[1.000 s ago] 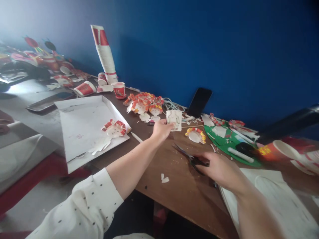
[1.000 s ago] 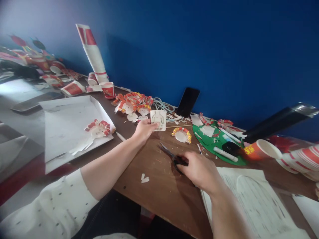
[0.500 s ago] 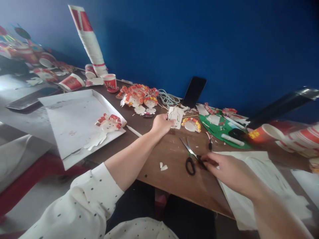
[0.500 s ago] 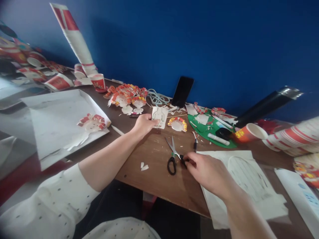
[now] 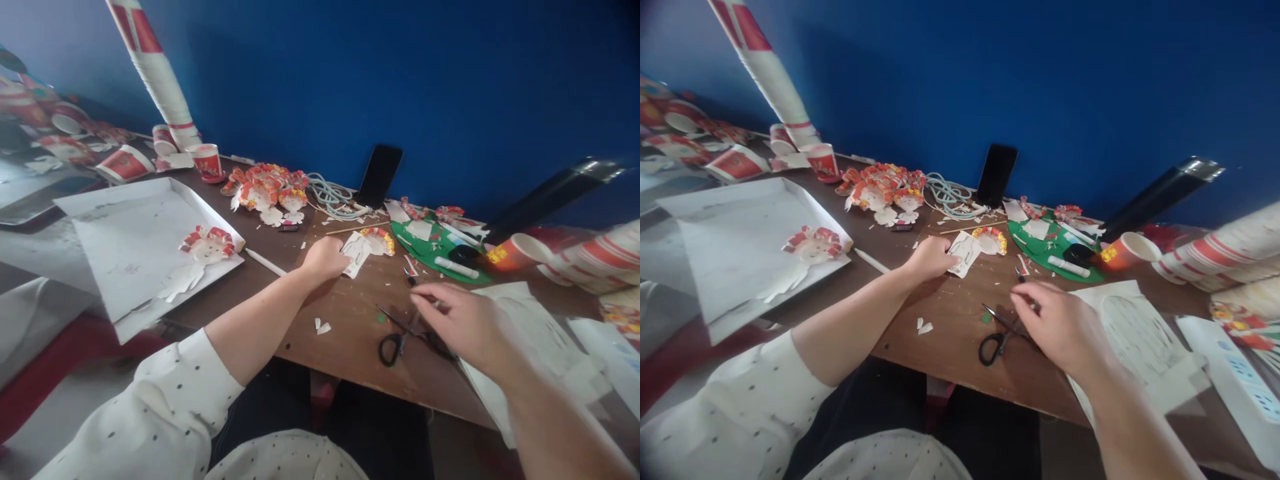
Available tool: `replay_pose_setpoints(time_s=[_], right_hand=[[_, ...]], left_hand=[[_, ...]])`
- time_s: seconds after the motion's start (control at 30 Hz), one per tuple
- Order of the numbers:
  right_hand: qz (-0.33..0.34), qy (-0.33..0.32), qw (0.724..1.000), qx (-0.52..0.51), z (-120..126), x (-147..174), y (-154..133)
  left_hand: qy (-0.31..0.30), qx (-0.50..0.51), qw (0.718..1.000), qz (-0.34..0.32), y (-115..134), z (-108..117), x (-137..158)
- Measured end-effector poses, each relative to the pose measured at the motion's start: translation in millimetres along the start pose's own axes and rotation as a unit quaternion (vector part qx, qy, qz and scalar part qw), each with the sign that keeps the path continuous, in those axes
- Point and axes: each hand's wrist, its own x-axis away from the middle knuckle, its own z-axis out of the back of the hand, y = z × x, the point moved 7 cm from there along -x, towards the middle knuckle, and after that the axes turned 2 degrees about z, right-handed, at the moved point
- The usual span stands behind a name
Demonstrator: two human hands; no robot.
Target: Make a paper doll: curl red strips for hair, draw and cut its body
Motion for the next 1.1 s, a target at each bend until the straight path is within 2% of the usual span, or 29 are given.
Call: replay_pose_setpoints(time_s=[0.17,0.3,0.4,0.53,0.83,0.9,0.97,1.03,1.07,1.1], right_hand=[[0.089,-0.088,0.991,0.047,-31.3,-33.1,-65.0],[0.123,-0.117,0.983,0.067,-44.4,-46.9,-85.5],[0.141,-0.122,0.981,0.044,-50.2,-47.8,-88.8],[0.154,-0.097,0.983,0.030,-55.8,-42.0,-87.9],[0.138,-0.088,0.984,0.069,-65.0,-35.5,-87.6],[0.138,-0.087,0.984,0.067,-65.1,-36.6,-88.4],[0.138,-0.085,0.985,0.065,-65.6,-37.3,-88.3],[0.135,-0.086,0.985,0.070,-66.6,-37.3,-87.5],[0.134,-0.087,0.984,0.073,-66.9,-37.2,-87.2],[0.133,-0.088,0.984,0.076,-66.7,-37.2,-87.1]], left_hand=[[0.005,-0.077,0.997,-0.010,1.8,-2.8,1.1],[0.000,-0.105,0.994,-0.004,3.1,-4.4,3.2],[-0.005,-0.100,0.995,0.007,3.0,-5.2,4.7],[-0.002,-0.082,0.997,0.011,3.4,-5.6,6.7],[0.014,-0.104,0.994,0.008,4.7,-6.3,10.1],[0.036,-0.114,0.993,0.016,4.1,0.0,13.0],[0.093,-0.131,0.987,0.022,6.6,14.2,19.8],[0.160,-0.170,0.972,-0.022,18.9,29.8,30.0],[0.158,-0.194,0.966,-0.065,27.2,31.5,34.2],[0.125,-0.216,0.962,-0.108,34.2,28.1,36.9]])
